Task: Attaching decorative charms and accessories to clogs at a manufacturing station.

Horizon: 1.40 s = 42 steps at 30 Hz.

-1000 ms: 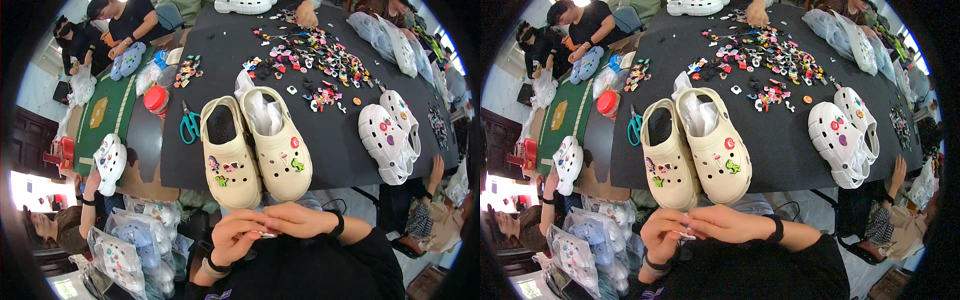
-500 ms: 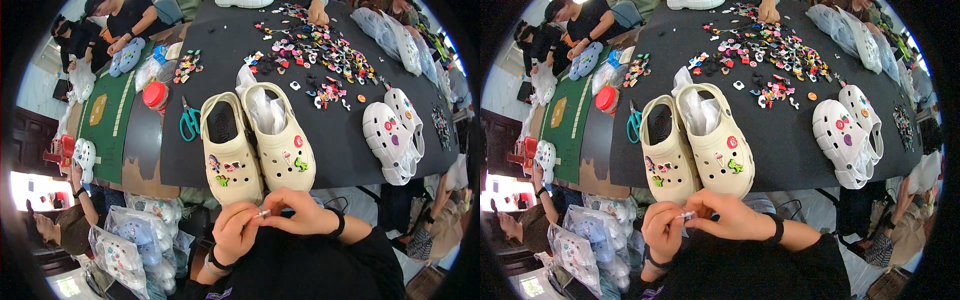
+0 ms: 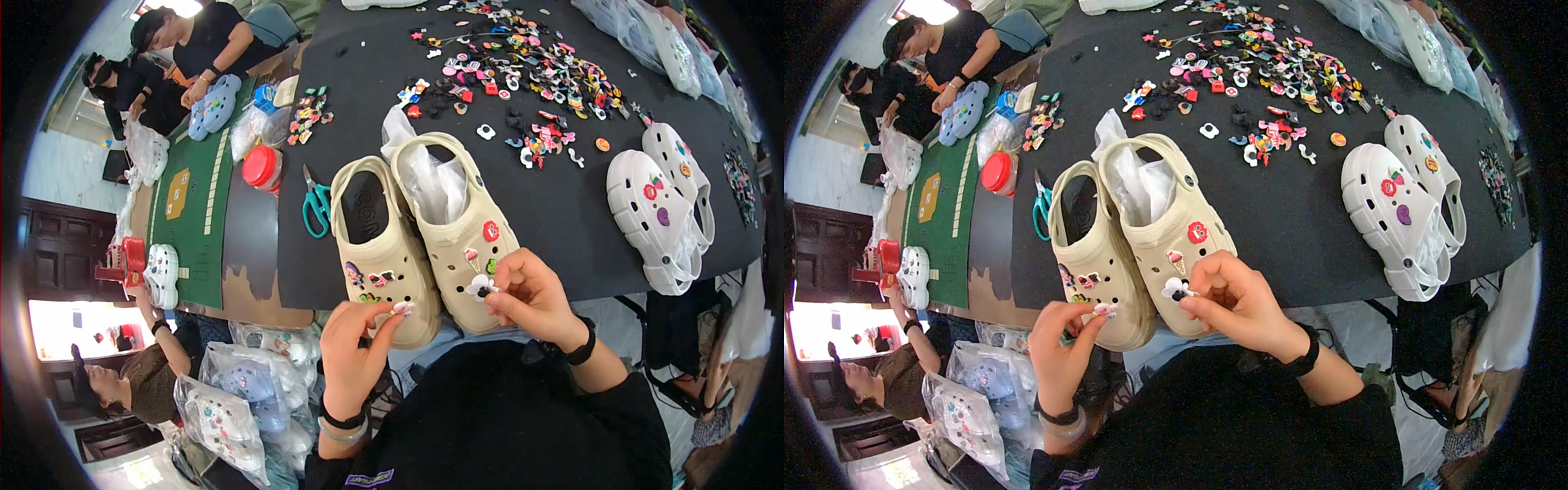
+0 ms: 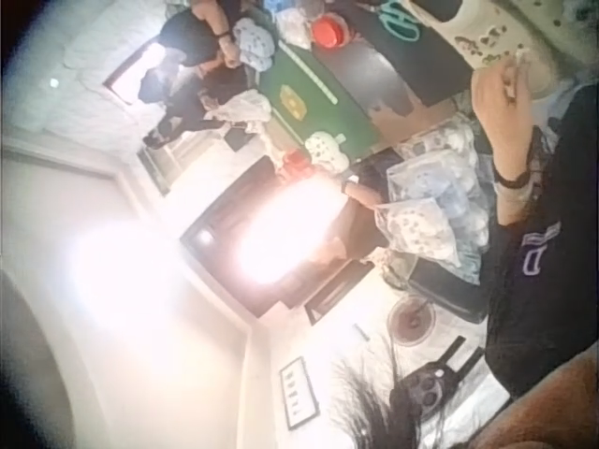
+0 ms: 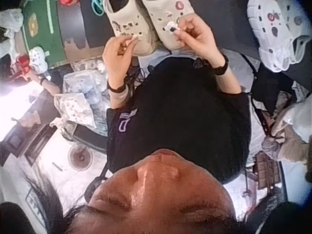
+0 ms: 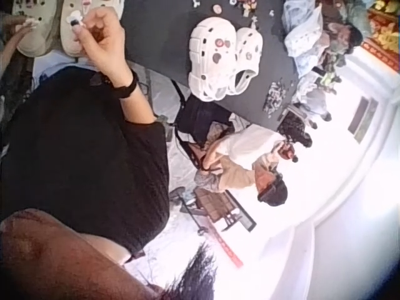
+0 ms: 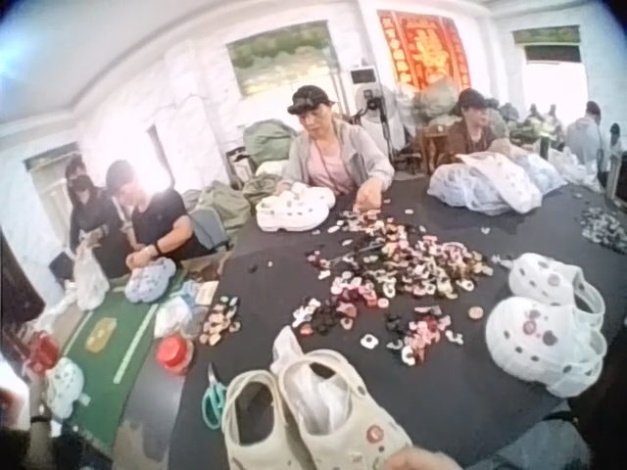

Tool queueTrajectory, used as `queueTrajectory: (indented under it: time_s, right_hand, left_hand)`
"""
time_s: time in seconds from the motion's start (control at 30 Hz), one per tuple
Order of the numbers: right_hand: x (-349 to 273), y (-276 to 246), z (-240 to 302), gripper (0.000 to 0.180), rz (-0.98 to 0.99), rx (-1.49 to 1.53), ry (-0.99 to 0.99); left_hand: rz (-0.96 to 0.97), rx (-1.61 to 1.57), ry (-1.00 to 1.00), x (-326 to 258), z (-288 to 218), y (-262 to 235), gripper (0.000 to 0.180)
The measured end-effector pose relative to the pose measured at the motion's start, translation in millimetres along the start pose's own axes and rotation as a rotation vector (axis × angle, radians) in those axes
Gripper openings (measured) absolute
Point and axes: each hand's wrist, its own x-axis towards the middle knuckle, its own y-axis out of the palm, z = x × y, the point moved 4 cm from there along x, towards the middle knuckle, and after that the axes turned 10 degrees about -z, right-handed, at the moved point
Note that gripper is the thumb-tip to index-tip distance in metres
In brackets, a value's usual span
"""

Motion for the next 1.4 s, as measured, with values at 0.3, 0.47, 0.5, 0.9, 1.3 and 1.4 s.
queueTrajectory:
  time_s: [0.3,0.47,0.5,0.9,1.3,1.4]
  right_hand:
    - [-2,-6,-4,0.021,0.026,-0.05,-0.117]
    - [-2,-4,-3,0.02,0.015,-0.141,-0.184]
    - [-2,-4,-2,0.02,0.01,-0.192,-0.214]
    - [-1,-3,0,0.021,0.015,-0.26,-0.284]
    - [-18,-28,-29,0.022,-0.128,-0.222,-0.146]
    - [-15,-25,-27,0.021,-0.127,-0.223,-0.123]
  left_hand:
    - [0.063,-0.028,0.06,19,-1,18,0.009]
    - [0.108,-0.059,0.058,22,1,25,0.007]
    - [0.082,-0.004,0.155,24,-1,23,0.009]
    - [0.242,0.065,0.176,31,-8,21,0.011]
    - [0.214,0.452,0.43,56,-34,9,0.063]
    - [0.018,0.508,0.624,65,-25,11,0.091]
